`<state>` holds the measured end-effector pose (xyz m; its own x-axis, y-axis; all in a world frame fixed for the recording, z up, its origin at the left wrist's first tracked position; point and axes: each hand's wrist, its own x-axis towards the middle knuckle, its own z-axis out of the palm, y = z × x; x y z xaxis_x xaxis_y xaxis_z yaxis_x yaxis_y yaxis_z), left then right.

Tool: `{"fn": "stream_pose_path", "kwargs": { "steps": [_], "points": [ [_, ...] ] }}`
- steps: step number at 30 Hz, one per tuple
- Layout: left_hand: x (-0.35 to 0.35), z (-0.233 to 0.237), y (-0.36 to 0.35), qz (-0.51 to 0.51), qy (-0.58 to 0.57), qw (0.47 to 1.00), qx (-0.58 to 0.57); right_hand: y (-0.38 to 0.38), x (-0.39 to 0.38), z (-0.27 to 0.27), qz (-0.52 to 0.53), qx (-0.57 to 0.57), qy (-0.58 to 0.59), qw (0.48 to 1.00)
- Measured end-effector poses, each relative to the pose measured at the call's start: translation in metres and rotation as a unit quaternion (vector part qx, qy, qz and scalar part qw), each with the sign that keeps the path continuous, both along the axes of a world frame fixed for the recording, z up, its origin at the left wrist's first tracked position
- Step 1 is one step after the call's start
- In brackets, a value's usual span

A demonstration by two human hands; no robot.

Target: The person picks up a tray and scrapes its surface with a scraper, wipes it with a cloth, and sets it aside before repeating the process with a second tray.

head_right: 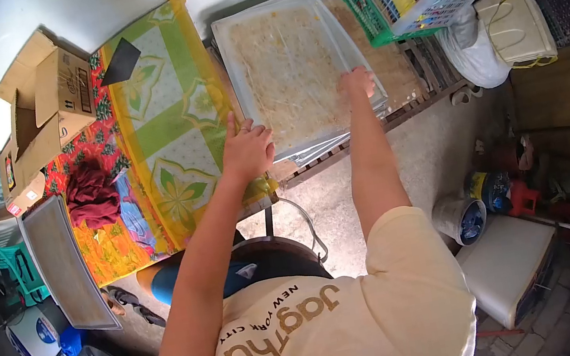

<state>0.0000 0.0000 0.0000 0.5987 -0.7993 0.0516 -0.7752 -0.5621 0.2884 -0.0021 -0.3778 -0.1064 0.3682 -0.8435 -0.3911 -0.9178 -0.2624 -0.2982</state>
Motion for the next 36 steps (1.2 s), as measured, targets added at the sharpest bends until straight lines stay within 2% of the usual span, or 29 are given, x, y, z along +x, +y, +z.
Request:
{"fn": "stream_pose_path", "kwargs": {
  "steps": [2, 6, 8, 11, 14, 17, 20, 23, 29, 33, 36],
  "points": [
    [0.003, -0.002, -0.002, -0.001, -0.014, 1.000, -0.007, 0.037, 0.009, 0.034, -0.032, -0.089, 0.030, 0.995],
    [-0.002, 0.006, 0.002, -0.002, -0.003, 1.000, -0.005, 0.027, -0.001, 0.030, -0.031, -0.029, 0.007, 0.999],
    [-0.003, 0.009, 0.004, -0.001, 0.006, 1.000, 0.004, 0.013, -0.002, 0.009, -0.016, -0.020, 0.016, 1.000],
    [-0.002, 0.010, 0.003, -0.004, 0.020, 1.000, 0.000, -0.065, -0.006, -0.067, 0.131, 0.027, -0.106, 0.985],
    [-0.001, 0.006, 0.004, 0.014, 0.005, 0.999, -0.038, -0.039, -0.008, -0.013, 0.033, -0.080, -0.176, 0.981],
    [-0.001, -0.003, 0.003, 0.019, -0.029, 0.997, -0.063, -0.031, -0.005, 0.046, 0.069, -0.112, -0.153, 0.979],
    [-0.001, -0.001, 0.005, 0.009, -0.019, 0.999, -0.040, 0.028, 0.005, 0.156, 0.060, -0.145, -0.142, 0.977],
    [0.003, -0.002, 0.008, -0.019, 0.018, 0.999, -0.029, 0.060, 0.017, 0.218, 0.060, -0.188, -0.122, 0.973],
    [0.010, 0.028, 0.017, 0.019, 0.260, 0.964, -0.047, 0.106, 0.005, 0.298, 0.092, -0.308, -0.158, 0.934],
    [0.009, 0.024, 0.027, 0.013, 0.279, 0.957, -0.078, 0.138, -0.005, 0.340, 0.131, -0.369, -0.189, 0.901],
    [0.008, 0.020, 0.031, 0.010, 0.293, 0.952, -0.092, 0.152, -0.002, 0.328, 0.187, -0.373, -0.165, 0.894]
  ]
}}
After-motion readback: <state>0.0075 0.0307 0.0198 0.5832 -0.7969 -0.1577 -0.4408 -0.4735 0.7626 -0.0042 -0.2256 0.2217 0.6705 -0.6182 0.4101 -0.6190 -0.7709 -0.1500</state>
